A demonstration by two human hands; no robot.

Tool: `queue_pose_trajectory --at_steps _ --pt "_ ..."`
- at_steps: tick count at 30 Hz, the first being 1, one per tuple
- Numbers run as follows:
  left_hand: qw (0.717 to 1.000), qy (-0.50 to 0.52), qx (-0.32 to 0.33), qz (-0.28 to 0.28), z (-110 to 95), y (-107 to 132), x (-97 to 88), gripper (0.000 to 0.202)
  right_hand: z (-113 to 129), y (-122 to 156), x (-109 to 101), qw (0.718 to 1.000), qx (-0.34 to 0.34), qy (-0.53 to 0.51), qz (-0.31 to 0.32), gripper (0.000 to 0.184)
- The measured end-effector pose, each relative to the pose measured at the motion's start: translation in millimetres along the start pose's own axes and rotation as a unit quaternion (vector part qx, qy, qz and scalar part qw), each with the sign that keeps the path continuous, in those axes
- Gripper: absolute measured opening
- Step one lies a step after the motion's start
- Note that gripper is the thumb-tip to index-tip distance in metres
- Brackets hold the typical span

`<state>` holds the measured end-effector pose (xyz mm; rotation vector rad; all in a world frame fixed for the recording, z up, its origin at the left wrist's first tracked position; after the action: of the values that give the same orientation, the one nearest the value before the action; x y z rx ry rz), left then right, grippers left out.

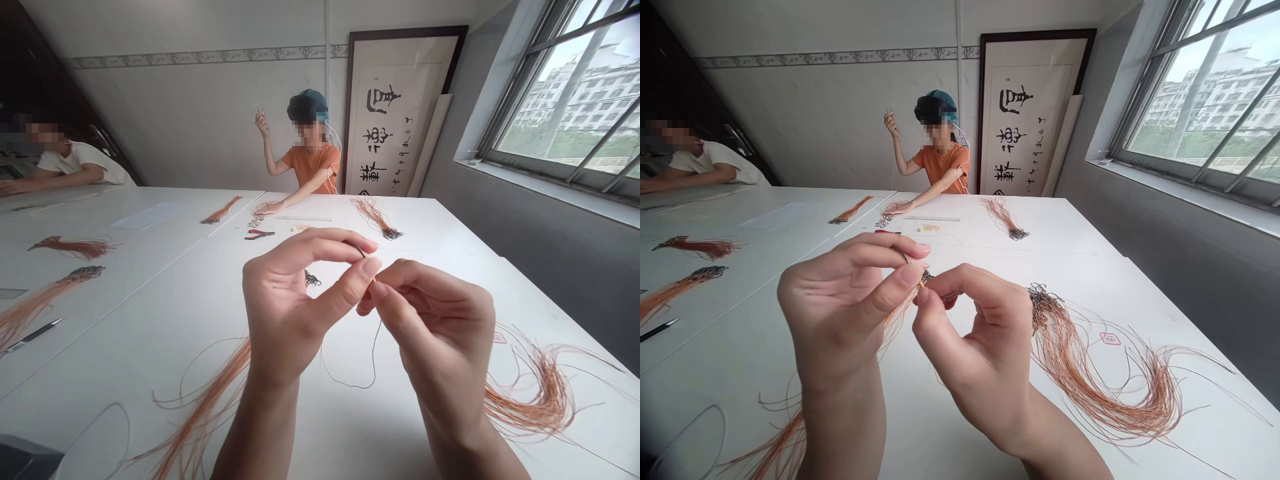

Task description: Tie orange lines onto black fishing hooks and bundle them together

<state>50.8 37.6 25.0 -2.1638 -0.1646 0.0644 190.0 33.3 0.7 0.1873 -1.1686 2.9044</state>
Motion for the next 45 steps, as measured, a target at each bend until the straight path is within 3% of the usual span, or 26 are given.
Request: queue_pose_trajectory --at_steps 45 --pt "1.000 -0.013 -0.024 0.002 3.5 -2.3 -0.8 0.019 -4.5 -2.8 1.3 1.000 0.011 0.007 0.005 0.023"
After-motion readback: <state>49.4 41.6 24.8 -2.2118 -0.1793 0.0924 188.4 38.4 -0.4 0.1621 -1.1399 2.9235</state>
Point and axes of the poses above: each hand's wrist, its own y-axis away from the middle knuckle, its own x-axis out of the palm, z = x × y, the point moved 5 cm from there along -y, towards the middle knuckle, and after that the axes turned 2 degrees about -x, right-handed, at the moved point
